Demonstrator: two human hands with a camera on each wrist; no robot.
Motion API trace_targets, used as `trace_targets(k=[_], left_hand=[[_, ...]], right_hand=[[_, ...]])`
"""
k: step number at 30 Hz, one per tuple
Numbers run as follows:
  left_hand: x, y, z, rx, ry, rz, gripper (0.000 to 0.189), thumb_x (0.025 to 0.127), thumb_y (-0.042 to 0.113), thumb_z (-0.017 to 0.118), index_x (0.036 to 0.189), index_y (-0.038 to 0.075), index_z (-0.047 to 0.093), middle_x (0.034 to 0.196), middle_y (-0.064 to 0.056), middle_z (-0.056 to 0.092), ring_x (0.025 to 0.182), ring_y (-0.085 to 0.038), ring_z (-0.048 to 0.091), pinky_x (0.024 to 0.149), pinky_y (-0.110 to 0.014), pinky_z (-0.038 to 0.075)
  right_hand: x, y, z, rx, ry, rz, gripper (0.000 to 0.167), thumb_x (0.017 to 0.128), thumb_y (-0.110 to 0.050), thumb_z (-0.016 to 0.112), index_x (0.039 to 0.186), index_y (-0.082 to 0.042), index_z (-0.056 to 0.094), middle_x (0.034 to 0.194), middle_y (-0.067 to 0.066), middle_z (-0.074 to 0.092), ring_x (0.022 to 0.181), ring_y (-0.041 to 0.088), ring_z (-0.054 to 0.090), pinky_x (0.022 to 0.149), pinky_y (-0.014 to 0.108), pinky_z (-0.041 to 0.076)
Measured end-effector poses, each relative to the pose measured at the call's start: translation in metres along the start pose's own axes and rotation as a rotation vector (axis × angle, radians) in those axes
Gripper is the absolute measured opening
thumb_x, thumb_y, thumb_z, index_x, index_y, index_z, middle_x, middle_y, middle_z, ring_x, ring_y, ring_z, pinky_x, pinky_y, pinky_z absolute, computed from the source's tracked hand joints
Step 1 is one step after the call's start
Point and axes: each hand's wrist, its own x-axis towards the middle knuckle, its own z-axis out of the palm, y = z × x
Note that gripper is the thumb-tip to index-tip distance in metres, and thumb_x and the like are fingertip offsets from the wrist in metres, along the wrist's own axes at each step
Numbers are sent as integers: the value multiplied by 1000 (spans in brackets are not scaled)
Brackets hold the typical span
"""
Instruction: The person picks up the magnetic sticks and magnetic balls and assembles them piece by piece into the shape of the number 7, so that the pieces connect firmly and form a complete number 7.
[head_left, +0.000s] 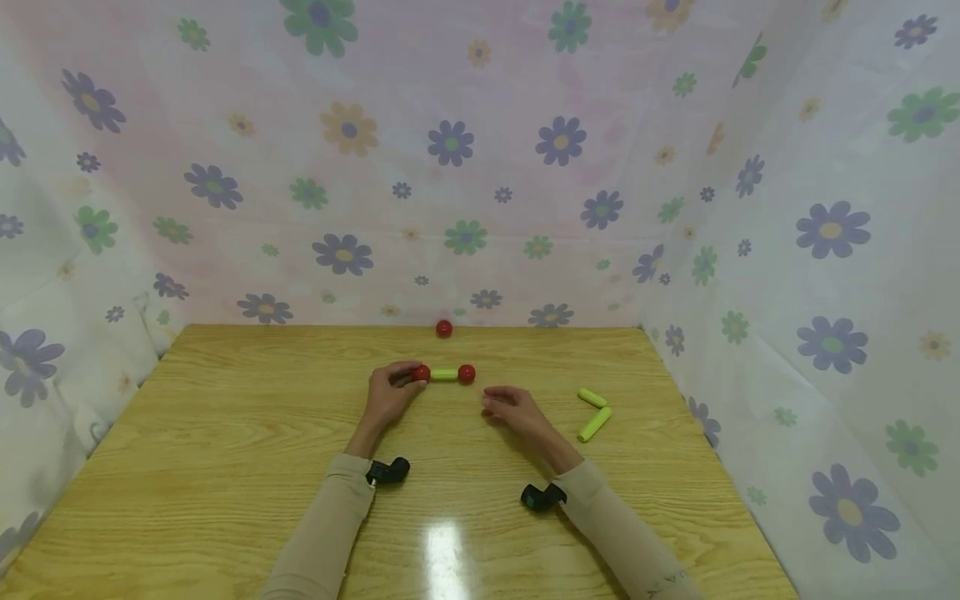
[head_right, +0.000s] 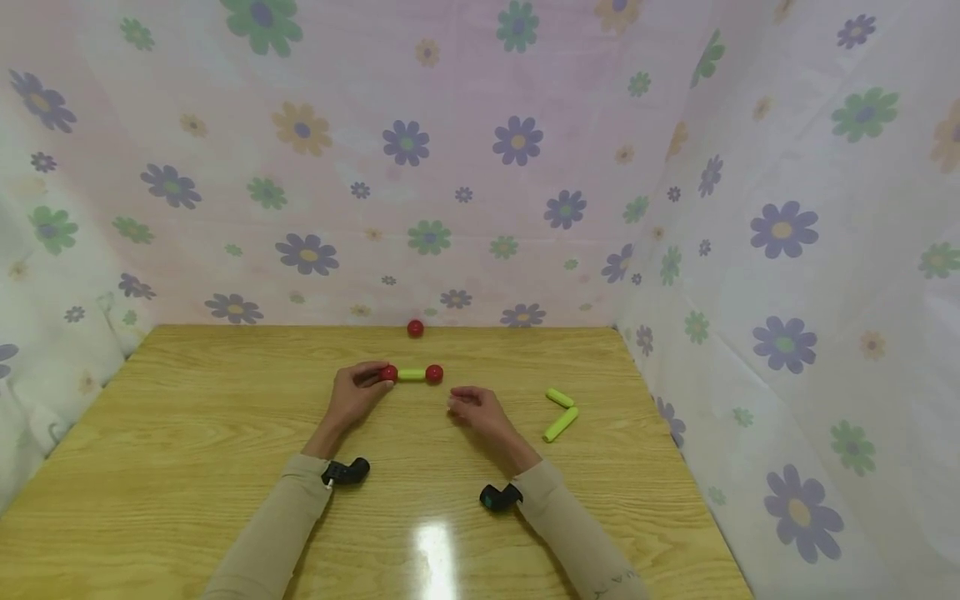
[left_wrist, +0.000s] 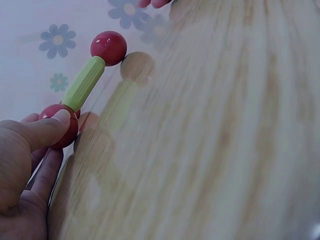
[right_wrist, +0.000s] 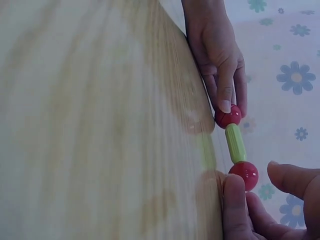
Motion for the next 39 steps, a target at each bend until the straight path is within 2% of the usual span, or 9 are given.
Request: trace_targets(k=[5, 9, 15, 21, 27, 33, 39], left_hand=[[1, -5, 1, 17, -3, -4, 35, 89, -12, 70, 123, -18, 63, 127, -38, 60, 119, -52, 60, 102, -51, 53], [-1, 0, -1, -2, -8, -2, 36, 87, -14, 71, 122, -18, 64, 126, -37, 61, 118, -52, 61, 101, -53, 53], [-1, 9, -4, -4, -25, -6, 36, 87, -15, 71, 122, -19, 63, 126, -39, 60, 118, -53, 60, 102, -56, 52], [-1, 10, -4, -2, -27, -27, 36, 87, -14, 71, 122, -20, 63, 125, -38, 61, 118, -53, 60, 103, -57, 51], [-2, 10, -3, -12, -30, -7, 36, 87, -15, 71, 122, -20, 63, 124, -39, 61, 118, -54, 60, 103, -59, 50], [-2, 10, -3, -11, -33, -8, 36, 88, -15, 70, 123, -20, 63, 125, -39, 60, 119, -54, 59, 103, -59, 50], [-2, 9, -3, -5, -30, -1, 36, 87, -14, 71, 122, -20, 62, 125, -40, 60, 118, -54, 59, 103, -59, 50]], right_hand=[[-11, -1, -8, -16, -75, 6, 44, 108, -16, 52, 142, 12, 48, 130, 29, 59, 105, 25, 68, 93, 36, 60], [-18, 1, -16, -37, -117, 9, 45, 109, -16, 49, 143, 12, 46, 131, 28, 57, 105, 22, 67, 94, 35, 60], [-26, 5, -24, -67, -140, -14, 48, 110, -21, 48, 143, 13, 44, 134, 30, 55, 106, 25, 67, 92, 37, 60], [-42, 5, -38, -131, -60, -63, 47, 109, -21, 52, 143, 11, 48, 134, 30, 57, 108, 31, 67, 89, 36, 62], [-57, 4, -63, -125, 35, -129, 45, 109, -19, 51, 144, 10, 47, 139, 32, 51, 118, 42, 60, 95, 41, 59], [-68, 5, -92, -156, 114, -172, 45, 109, -18, 52, 141, 13, 48, 135, 36, 53, 111, 40, 62, 93, 43, 60], [-75, 11, -123, -190, 143, -209, 42, 107, -15, 54, 137, 14, 53, 130, 37, 56, 109, 38, 64, 92, 43, 61]])
